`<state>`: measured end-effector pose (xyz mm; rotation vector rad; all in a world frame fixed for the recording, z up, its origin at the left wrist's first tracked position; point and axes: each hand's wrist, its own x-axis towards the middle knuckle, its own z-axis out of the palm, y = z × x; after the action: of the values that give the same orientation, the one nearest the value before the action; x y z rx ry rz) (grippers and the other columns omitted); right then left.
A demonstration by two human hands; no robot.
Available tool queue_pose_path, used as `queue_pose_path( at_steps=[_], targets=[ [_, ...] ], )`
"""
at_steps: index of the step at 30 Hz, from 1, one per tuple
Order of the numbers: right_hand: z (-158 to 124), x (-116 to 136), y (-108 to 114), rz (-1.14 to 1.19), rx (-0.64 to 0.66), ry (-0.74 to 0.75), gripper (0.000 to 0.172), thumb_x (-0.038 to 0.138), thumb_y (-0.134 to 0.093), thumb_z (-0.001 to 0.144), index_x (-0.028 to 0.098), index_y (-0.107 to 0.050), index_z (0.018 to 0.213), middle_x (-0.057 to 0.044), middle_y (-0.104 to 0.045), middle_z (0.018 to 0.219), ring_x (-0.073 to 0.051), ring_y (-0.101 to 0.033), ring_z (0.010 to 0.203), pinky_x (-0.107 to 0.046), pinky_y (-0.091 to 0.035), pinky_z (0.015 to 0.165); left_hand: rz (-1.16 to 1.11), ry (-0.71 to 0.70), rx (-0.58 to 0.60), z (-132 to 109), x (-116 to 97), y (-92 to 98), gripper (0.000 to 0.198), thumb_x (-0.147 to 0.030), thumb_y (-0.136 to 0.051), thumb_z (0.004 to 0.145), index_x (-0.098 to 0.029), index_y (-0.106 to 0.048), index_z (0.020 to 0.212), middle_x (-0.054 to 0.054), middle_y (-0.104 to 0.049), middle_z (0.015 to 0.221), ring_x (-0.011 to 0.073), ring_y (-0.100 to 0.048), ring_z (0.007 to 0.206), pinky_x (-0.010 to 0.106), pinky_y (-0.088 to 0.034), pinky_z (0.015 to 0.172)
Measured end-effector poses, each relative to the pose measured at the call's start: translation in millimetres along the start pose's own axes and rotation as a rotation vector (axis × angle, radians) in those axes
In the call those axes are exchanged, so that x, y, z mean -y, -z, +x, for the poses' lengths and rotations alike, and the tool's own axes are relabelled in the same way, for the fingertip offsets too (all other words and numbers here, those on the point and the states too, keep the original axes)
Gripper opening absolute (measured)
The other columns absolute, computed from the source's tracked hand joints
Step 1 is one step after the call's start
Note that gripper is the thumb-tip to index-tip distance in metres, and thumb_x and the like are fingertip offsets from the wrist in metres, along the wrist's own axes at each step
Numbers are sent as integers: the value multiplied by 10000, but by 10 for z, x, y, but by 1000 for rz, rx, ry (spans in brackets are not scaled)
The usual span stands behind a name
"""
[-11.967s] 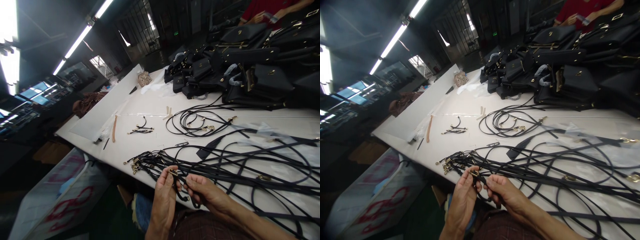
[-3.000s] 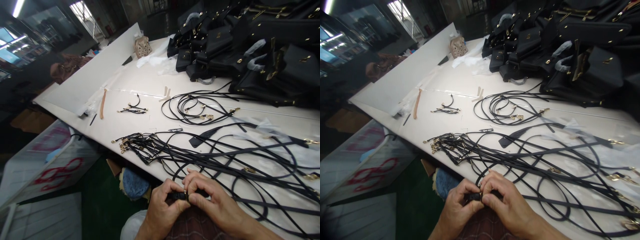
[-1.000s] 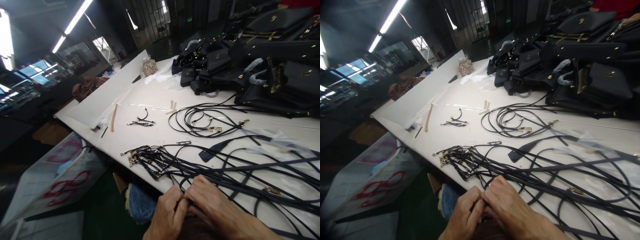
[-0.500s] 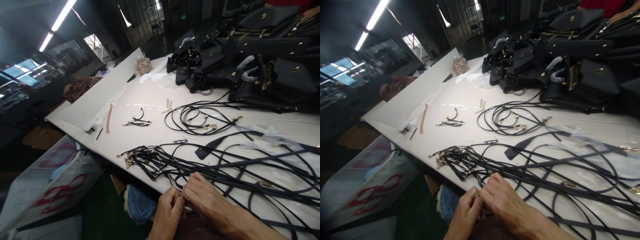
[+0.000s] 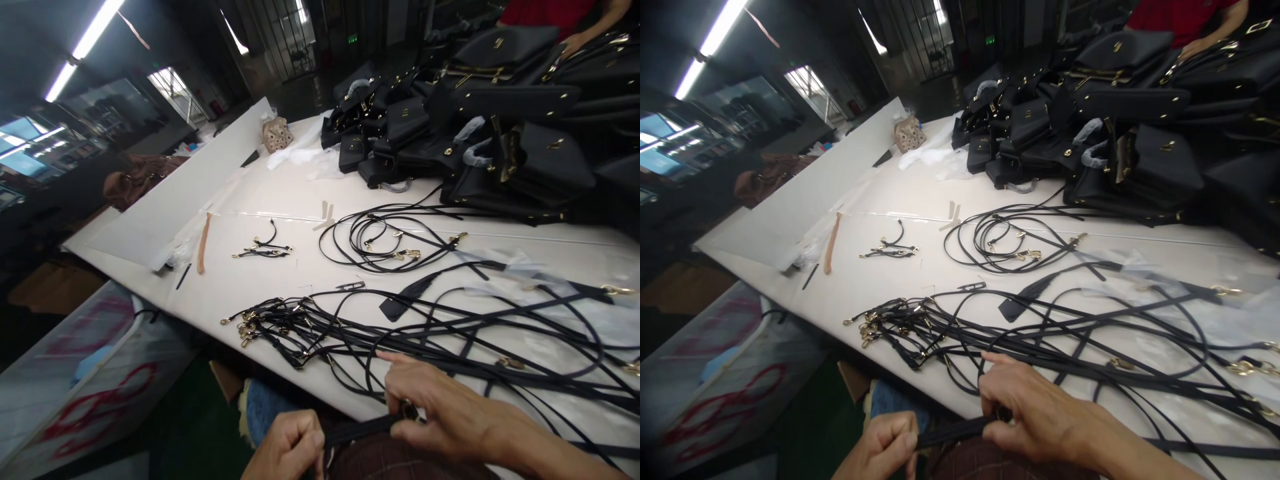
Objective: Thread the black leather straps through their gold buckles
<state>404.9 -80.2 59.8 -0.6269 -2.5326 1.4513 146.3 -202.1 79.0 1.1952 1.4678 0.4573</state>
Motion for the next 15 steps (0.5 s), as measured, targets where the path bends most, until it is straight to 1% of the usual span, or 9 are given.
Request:
queue_pose_path(
  at_steps=[1, 2, 4, 6, 8, 9, 10, 12, 15],
  targets=[
    [-21, -11, 12, 54, 26, -73, 163, 124, -630, 766, 242, -568, 861, 29, -593, 814, -171, -582, 809, -345, -436, 935, 51, -6, -1, -15, 24, 50, 609, -647, -379, 895, -170, -551, 559, 33, -609, 570, 131, -541, 572, 229, -416, 617],
    [-29, -18, 12, 107, 46, -146, 177, 138, -642, 748, 248, -575, 871, 28, -597, 837, -174, -574, 815, -299, -461, 826, 97, -14, 5, -16, 43, 96, 607, -648, -376, 893, -173, -534, 549, 27, -593, 566, 129, -528, 564, 227, -411, 604],
    [-2, -25, -14, 239, 43, -273, 182, 170, -659, 723, 248, -589, 871, 39, -581, 817, -160, -538, 762, -230, -415, 647, 160, -24, 0, 21, 72, 181, 581, -615, -367, 906, -179, -513, 551, 15, -563, 556, 127, -513, 544, 224, -405, 578],
    [70, -27, -47, 446, 9, -342, 180, 184, -647, 719, 239, -609, 886, 62, -534, 725, -127, -474, 659, -206, -348, 574, 195, -42, -39, 88, 93, 266, 533, -555, -374, 920, -185, -491, 555, 0, -529, 532, 124, -494, 517, 221, -390, 548],
    [169, -34, -66, 663, 5, -367, 199, 211, -611, 751, 224, -642, 947, 73, -498, 639, -109, -418, 581, -200, -313, 539, 230, -72, -105, 163, 115, 352, 476, -479, -395, 927, -189, -460, 555, -8, -516, 534, 121, -483, 518, 218, -374, 541],
    [222, -42, -73, 733, 6, -385, 206, 235, -593, 773, 209, -660, 966, 75, -481, 599, -103, -393, 544, -199, -299, 520, 250, -89, -138, 200, 129, 393, 448, -439, -406, 927, -191, -440, 556, -8, -520, 544, 119, -483, 527, 217, -370, 546],
    [275, -57, -82, 757, -1, -414, 211, 258, -584, 787, 191, -682, 961, 75, -463, 565, -99, -371, 518, -200, -282, 501, 269, -110, -165, 237, 145, 429, 423, -402, -418, 924, -192, -421, 557, -8, -530, 555, 118, -486, 536, 214, -368, 553],
    [380, -121, -116, 684, -55, -488, 196, 276, -607, 775, 172, -724, 893, 67, -459, 537, -96, -362, 502, -203, -256, 484, 292, -160, -183, 316, 183, 490, 391, -352, -436, 917, -192, -397, 562, -5, -562, 575, 115, -506, 546, 205, -376, 564],
    [525, -311, -225, 462, -142, -548, 134, 269, -664, 726, 188, -759, 775, 45, -561, 569, -109, -443, 542, -210, -269, 502, 287, -290, -152, 447, 239, 557, 383, -337, -439, 915, -190, -428, 561, -5, -601, 568, 107, -534, 512, 185, -386, 529]
  ],
)
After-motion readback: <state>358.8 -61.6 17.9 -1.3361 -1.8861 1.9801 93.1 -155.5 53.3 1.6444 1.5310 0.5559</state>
